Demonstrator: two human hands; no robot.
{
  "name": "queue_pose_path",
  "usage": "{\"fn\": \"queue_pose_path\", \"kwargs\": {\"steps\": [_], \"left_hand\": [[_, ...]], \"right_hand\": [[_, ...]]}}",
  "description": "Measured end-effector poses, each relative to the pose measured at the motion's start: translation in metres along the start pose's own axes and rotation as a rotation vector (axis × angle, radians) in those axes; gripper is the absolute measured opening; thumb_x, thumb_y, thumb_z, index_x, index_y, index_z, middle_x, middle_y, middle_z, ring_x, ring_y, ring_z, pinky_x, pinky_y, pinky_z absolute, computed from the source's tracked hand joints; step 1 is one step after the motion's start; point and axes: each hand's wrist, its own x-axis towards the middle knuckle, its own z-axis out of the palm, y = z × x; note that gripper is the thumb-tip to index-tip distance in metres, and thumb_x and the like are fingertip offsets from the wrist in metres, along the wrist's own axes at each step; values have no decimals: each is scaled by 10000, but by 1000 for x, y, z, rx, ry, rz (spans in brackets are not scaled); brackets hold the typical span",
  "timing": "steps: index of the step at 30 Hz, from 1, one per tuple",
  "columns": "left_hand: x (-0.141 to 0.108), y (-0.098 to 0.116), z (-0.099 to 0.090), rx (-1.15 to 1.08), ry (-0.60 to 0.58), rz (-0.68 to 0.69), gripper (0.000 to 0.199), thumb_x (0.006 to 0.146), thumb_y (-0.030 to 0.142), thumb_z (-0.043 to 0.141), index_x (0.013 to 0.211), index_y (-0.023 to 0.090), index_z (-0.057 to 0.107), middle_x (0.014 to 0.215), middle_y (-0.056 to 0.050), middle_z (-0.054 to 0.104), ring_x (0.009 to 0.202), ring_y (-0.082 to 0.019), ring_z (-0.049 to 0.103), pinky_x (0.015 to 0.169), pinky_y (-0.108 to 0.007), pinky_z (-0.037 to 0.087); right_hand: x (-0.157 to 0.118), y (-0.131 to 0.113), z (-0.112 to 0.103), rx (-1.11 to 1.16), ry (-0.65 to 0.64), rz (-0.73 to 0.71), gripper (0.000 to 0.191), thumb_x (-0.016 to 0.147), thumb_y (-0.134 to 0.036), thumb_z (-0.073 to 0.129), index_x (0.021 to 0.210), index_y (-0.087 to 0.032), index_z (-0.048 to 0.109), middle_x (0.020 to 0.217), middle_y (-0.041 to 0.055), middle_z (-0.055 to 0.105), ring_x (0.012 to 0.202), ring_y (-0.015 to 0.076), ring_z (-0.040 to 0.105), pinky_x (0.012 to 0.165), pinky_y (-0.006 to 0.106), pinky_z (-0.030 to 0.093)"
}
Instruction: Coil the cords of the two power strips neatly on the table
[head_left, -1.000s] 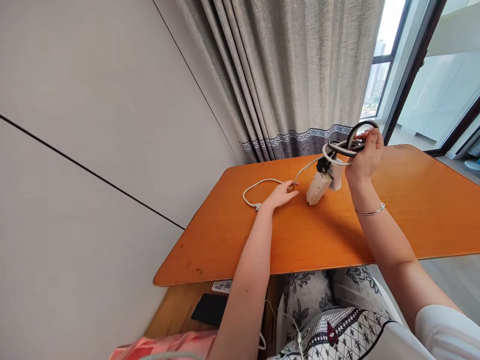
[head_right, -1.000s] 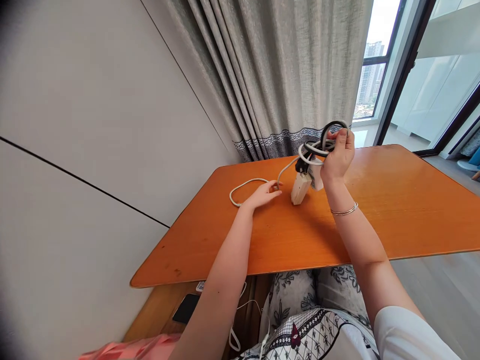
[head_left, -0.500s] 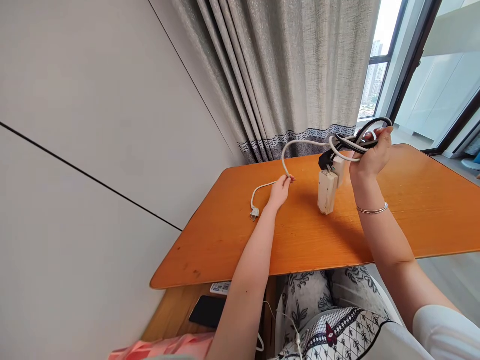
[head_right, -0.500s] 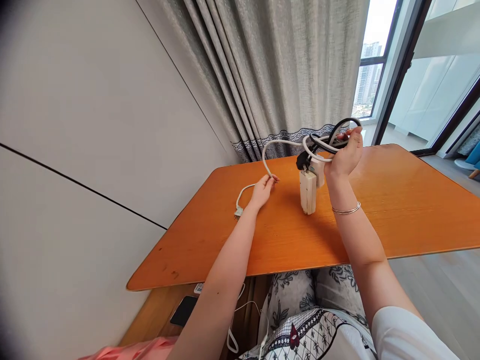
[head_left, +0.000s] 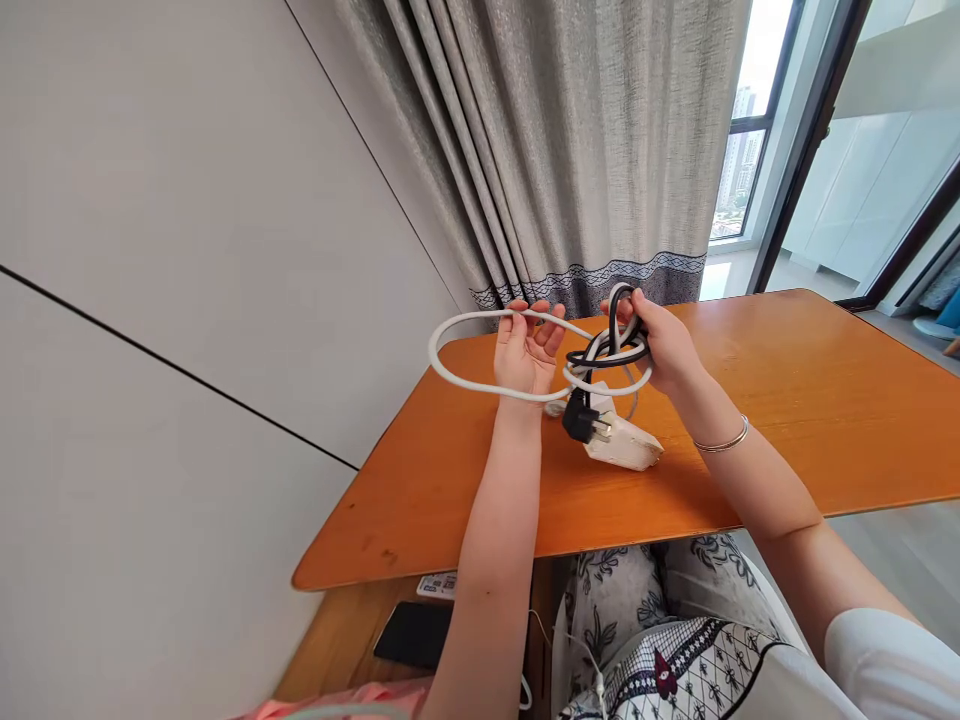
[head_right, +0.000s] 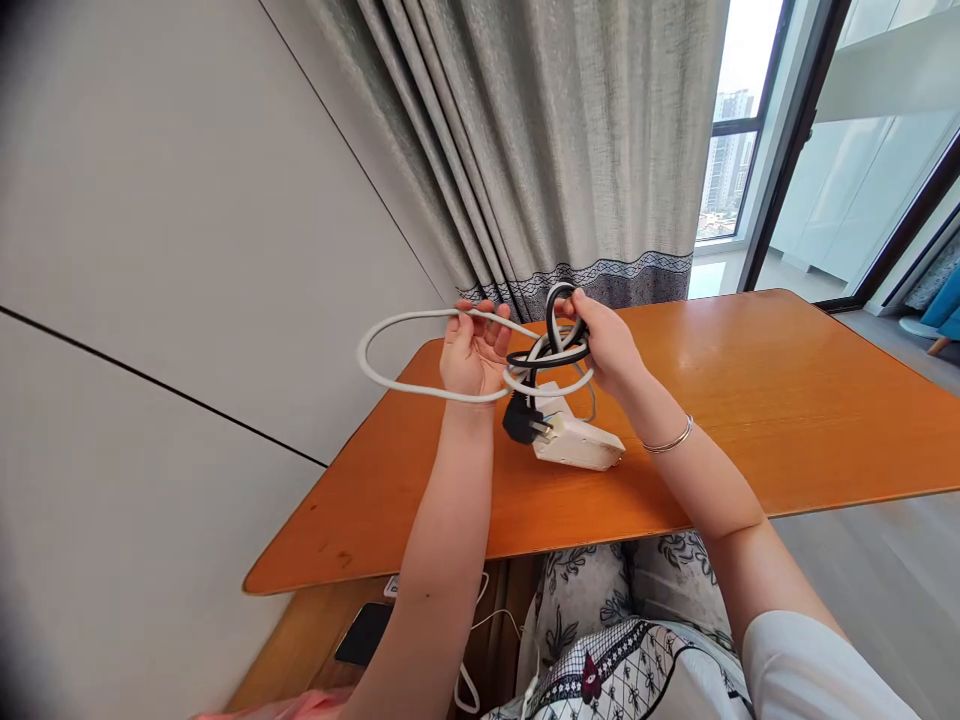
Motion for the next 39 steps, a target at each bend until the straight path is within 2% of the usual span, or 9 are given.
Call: {"fn": "queue_pose_path", "kwargs": {"steps": [7,12,14,16,18,20,22,32,39], "left_hand": [[1,23,3,-135,-42,101,353,1066,220,343,983,258,684,1163,21,763,1341,-119,592,1119,-303,501],[-6,17,-30,-43,15,55,446,1022,321,364,655,218,596,705,-6,707,1157,-159,701,1104,-363,516],[-7,12,-41,53,-125,-70,548,974,559,416,576,214,565,545,-23,575,1003,-229,739,1067,-443,539],[-8,6,-45,135,-323,-172,568,811,756,577,720,206,682,627,-23,599,906,-251,733,1050,-484,535],[-10,-5,-42,216,-487,-197,745,556,737,832,1100,240,723,957,-47,693,957,-242,712,1060,-457,511],[-16,-21,-37,322,-591,-189,1168,343,578,985,1401,322,563,1316,-81,623,1138,-271,660,1087,-419,469],[-24,-39,-33,421,-657,-234,1318,323,584,990,1498,310,459,1414,-120,577,1298,-342,566,1124,-440,417],[-46,-72,-36,315,-722,-588,882,349,682,915,1074,215,726,981,-94,759,1139,-381,674,980,-487,537],[-56,-69,-26,125,-750,-759,838,402,676,859,1061,175,729,1142,-149,745,1092,-409,698,879,-497,579]], "right_hand": [[0,11,0,-266,-134,-78,599,736,-802,670,738,-216,545,817,8,685,823,159,650,769,288,534],[12,9,-16,-305,42,-214,576,813,-770,619,723,-208,530,767,-6,640,732,117,604,654,243,493],[17,3,-25,-289,117,-247,566,818,-759,628,718,-211,530,745,-13,619,702,108,600,602,223,472],[18,-2,-32,-269,150,-245,549,813,-751,645,732,-217,541,728,-17,608,685,108,613,560,212,460],[17,-7,-33,-244,161,-235,528,812,-733,664,743,-223,546,707,-19,599,688,117,639,543,207,464],[15,-8,-30,-198,162,-216,511,816,-715,676,747,-225,544,694,-19,601,714,131,672,545,209,481],[12,-7,-24,-128,165,-187,503,818,-704,683,751,-226,542,694,-17,617,751,148,704,555,214,503],[15,7,-9,320,287,-83,458,800,-639,740,750,-235,530,658,-34,657,740,159,734,644,268,601],[27,9,-27,375,356,-146,414,802,-604,754,775,-234,569,699,-28,681,748,158,724,672,279,599]]}}
